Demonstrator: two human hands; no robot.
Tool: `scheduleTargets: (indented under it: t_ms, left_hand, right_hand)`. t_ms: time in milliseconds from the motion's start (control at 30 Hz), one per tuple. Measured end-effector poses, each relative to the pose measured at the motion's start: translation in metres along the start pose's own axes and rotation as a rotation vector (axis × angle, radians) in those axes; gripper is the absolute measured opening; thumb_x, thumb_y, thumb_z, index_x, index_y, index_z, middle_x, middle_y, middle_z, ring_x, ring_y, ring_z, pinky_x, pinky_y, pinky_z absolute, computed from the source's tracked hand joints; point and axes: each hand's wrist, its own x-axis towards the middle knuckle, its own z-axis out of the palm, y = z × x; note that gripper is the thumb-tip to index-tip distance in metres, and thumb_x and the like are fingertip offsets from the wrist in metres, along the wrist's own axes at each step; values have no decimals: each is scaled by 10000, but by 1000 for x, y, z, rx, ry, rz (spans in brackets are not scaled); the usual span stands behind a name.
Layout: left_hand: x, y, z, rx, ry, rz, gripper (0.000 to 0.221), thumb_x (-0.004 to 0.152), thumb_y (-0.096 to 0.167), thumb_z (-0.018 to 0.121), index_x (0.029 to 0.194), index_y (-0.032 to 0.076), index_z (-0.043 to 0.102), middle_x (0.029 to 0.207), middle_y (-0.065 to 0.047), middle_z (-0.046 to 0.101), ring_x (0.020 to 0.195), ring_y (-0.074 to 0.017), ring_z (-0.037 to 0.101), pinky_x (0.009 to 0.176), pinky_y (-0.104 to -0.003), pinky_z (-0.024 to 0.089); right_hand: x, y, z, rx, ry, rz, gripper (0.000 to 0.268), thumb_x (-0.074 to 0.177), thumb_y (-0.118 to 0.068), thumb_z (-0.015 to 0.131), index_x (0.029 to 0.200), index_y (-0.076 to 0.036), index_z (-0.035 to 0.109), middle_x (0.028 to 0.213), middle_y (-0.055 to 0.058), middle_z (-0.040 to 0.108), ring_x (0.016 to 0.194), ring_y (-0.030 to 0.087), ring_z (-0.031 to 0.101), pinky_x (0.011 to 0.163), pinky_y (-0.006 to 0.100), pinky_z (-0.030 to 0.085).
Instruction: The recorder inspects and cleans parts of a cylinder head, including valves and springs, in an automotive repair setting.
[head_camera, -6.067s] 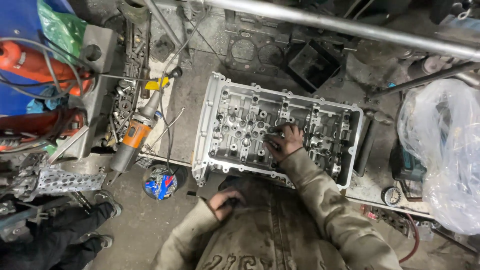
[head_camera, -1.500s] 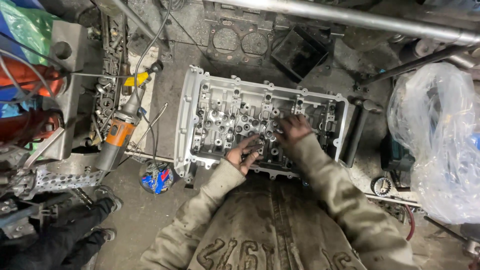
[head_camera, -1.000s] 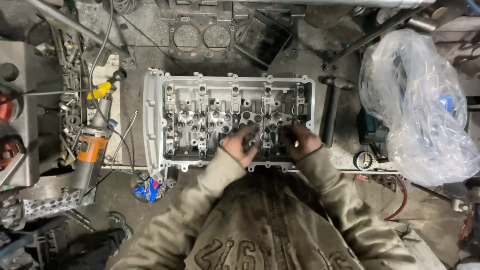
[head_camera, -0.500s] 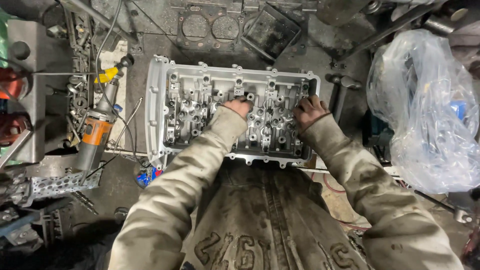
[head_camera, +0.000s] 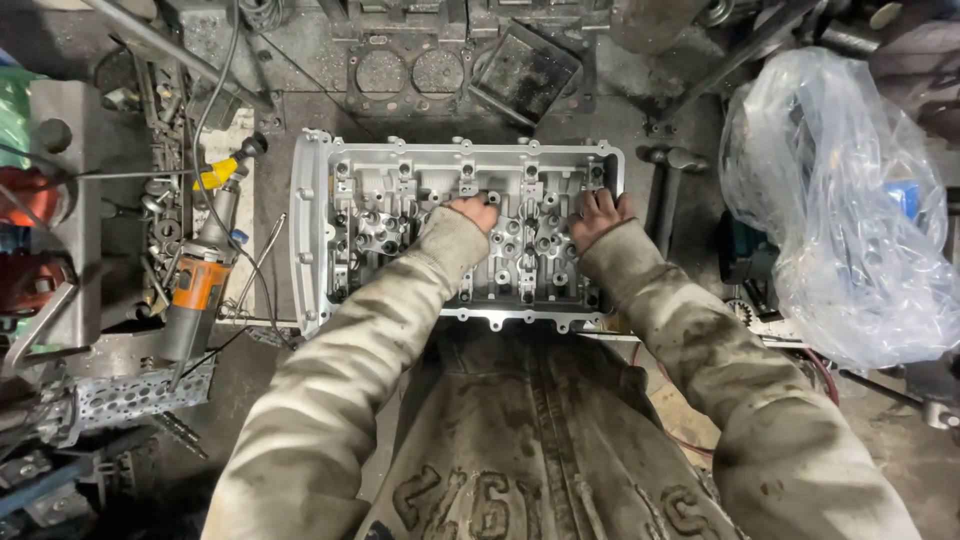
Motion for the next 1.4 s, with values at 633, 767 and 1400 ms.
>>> scheduleTargets:
  t_ms: [633, 767, 1400]
  left_hand:
    - [-2, 31, 8, -10, 150, 58, 337, 860, 182, 722, 1193, 144, 689, 1247, -105, 659, 1108, -304, 676, 932, -474, 542]
    - [8, 37, 18, 23, -41, 8, 399, 856, 97, 708, 1250, 149, 678, 1293, -106, 660, 1178, -287, 668, 1032, -492, 492]
    - [-24, 36, 24, 136, 78, 113, 365, 785, 95, 704, 1148, 131, 725, 1193, -119, 687, 1159, -301, 642, 1137, -576, 322]
  right_hand:
    - [19, -17, 28, 283, 212, 14, 306, 891, -224, 676, 1169, -100, 711, 1320, 134, 612, 1328, 343, 493, 1095, 547, 421]
    - [13, -24, 28, 168, 134, 21, 319, 940, -276, 650, 1183, -74, 697, 1334, 173, 608, 1306, 351, 485, 1072, 632, 369]
    - [-5, -42, 29, 197, 66, -14, 272, 967, -222, 613, 1215, -124, 668, 1300, 80, 647, 1283, 299, 558, 1155, 649, 333]
